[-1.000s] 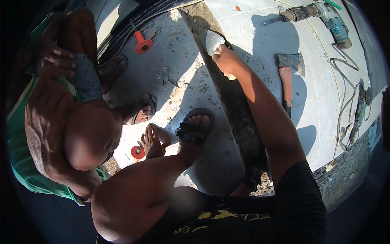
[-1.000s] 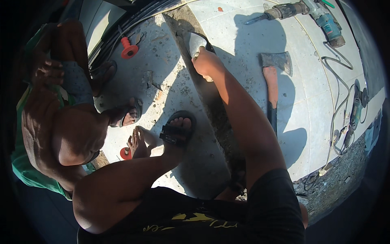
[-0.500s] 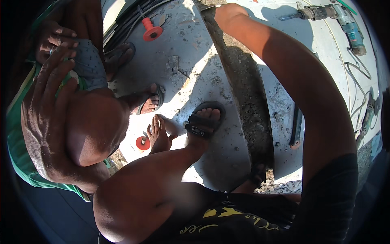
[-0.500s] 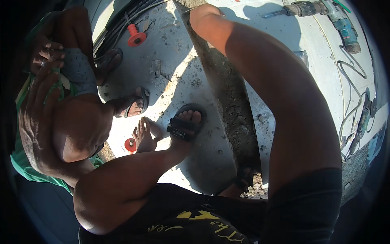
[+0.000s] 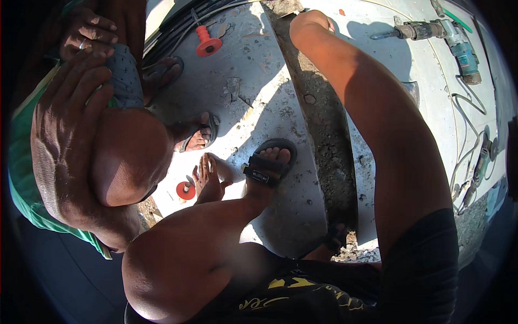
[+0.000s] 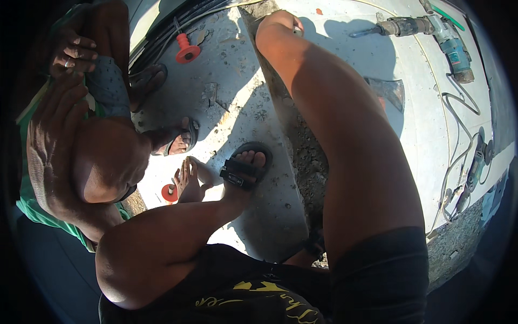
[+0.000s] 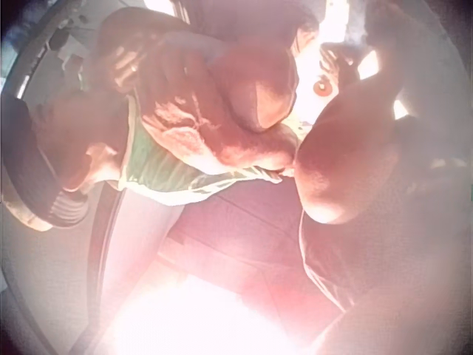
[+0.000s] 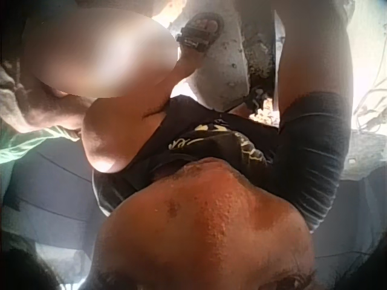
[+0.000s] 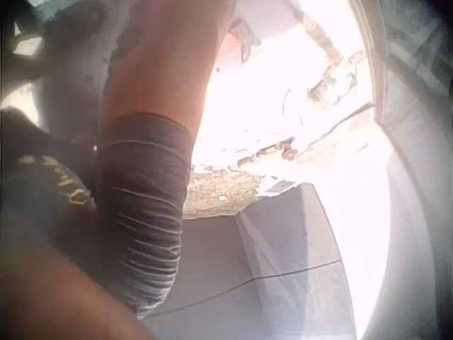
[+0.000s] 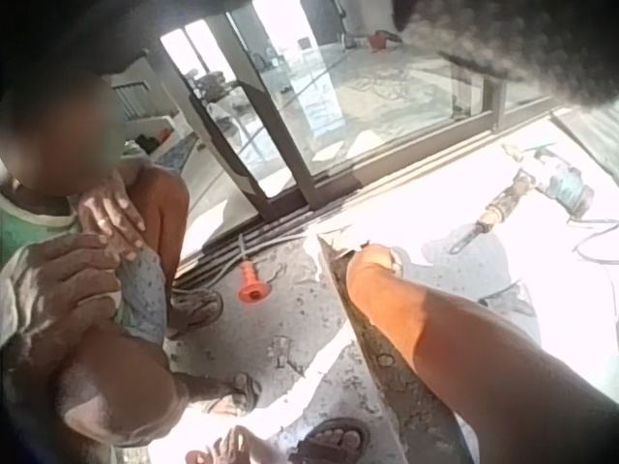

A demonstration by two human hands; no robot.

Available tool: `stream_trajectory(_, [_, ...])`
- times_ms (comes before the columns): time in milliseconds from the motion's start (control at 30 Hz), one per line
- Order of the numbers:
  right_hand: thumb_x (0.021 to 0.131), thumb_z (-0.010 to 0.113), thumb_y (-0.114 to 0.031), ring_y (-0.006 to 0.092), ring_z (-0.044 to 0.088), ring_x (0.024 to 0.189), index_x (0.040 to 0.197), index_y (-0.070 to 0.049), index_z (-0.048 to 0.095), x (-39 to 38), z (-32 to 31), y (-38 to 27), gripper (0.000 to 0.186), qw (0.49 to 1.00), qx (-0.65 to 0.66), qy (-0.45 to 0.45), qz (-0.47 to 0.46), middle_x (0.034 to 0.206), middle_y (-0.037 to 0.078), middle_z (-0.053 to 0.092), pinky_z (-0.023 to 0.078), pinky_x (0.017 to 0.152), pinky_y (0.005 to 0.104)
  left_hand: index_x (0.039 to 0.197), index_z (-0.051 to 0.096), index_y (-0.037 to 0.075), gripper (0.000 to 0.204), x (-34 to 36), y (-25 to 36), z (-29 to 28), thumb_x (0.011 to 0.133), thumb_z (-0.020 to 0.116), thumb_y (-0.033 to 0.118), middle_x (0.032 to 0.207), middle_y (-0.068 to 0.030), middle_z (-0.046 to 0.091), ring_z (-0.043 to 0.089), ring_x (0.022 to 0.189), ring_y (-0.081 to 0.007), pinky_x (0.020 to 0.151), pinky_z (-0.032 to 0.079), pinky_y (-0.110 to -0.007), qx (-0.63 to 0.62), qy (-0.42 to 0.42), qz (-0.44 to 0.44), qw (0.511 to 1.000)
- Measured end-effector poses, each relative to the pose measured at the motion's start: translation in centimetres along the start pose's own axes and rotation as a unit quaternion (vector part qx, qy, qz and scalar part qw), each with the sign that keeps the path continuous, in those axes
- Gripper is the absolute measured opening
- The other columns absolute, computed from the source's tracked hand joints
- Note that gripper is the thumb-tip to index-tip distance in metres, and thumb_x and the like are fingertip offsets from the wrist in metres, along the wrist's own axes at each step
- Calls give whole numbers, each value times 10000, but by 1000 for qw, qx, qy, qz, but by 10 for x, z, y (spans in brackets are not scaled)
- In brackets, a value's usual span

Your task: The person cleans a narrow trench in the floor using a trowel and a small hammer, and then applies a piece of tape along the edge of the adjacent tile.

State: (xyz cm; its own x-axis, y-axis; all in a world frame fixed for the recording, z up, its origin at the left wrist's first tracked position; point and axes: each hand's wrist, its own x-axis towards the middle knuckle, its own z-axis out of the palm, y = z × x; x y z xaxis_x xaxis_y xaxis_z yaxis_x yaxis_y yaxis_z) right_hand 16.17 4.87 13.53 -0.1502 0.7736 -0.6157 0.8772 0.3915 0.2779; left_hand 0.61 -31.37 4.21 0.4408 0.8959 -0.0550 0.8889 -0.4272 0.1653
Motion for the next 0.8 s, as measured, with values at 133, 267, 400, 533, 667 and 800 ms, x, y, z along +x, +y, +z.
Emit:
stream_trajectory(133, [744, 806, -69, 303, 721, 939, 1184, -104, 740, 18, 50, -20, 447, 998, 29, -43, -46, 1097, 158, 738, 598, 738, 460, 1361, 513, 122, 438, 0, -2, -10, 924, 528, 104, 1270, -146, 623, 606, 1203, -322, 1067, 457, -460, 3, -7, 0, 1000])
stream_trajectory(267, [768, 781, -55, 286, 720, 915, 1048, -78, 786, 64, 89, 24, 281, 975, -29, 161, -147, 1070, 124, 741, 588, 697, 511, 1394, 486, 126, 474, 5, -2, -2, 922, 521, 127, 1300, -147, 604, 579, 1240, -327, 1090, 432, -476, -21, -17, 5, 1000])
stream_trajectory(400, [776, 774, -54, 275, 716, 966, 1083, -87, 779, -4, 0, 11, 309, 986, -40, 124, -106, 1112, 108, 737, 584, 714, 524, 1396, 474, 122, 481, -1, 0, -26, 917, 514, 137, 1312, -160, 593, 566, 1256, -339, 1097, 419, -488, -28, -48, -21, 998])
stream_trajectory(533, [793, 768, -67, 254, 716, 997, 1118, -103, 772, 3, 0, -13, 327, 997, 46, -17, 53, 1137, 60, 737, 587, 773, 510, 1404, 463, 117, 490, 8, -2, -12, 917, 516, 132, 1305, -169, 593, 566, 1254, -346, 1091, 421, -495, -33, -25, 3, 999])
stream_trajectory(667, [831, 733, -120, 290, 705, 1038, 1137, -128, 765, -5, 20, -44, 309, 986, 140, -81, 30, 1185, 90, 725, 576, 754, 467, 1405, 475, 119, 477, 6, -2, -16, 930, 508, 130, 1312, -156, 597, 573, 1247, -341, 1089, 430, -492, -45, -15, 4, 999])
stream_trajectory(800, [854, 648, -60, 282, 707, 1081, 1152, -103, 753, -45, 24, -40, 319, 985, 101, -127, -65, 1212, 121, 717, 576, 826, 395, 1447, 434, 125, 546, -8, -7, -11, 908, 525, 115, 1320, -185, 569, 549, 1259, -357, 1095, 415, -504, -54, -13, 0, 998])
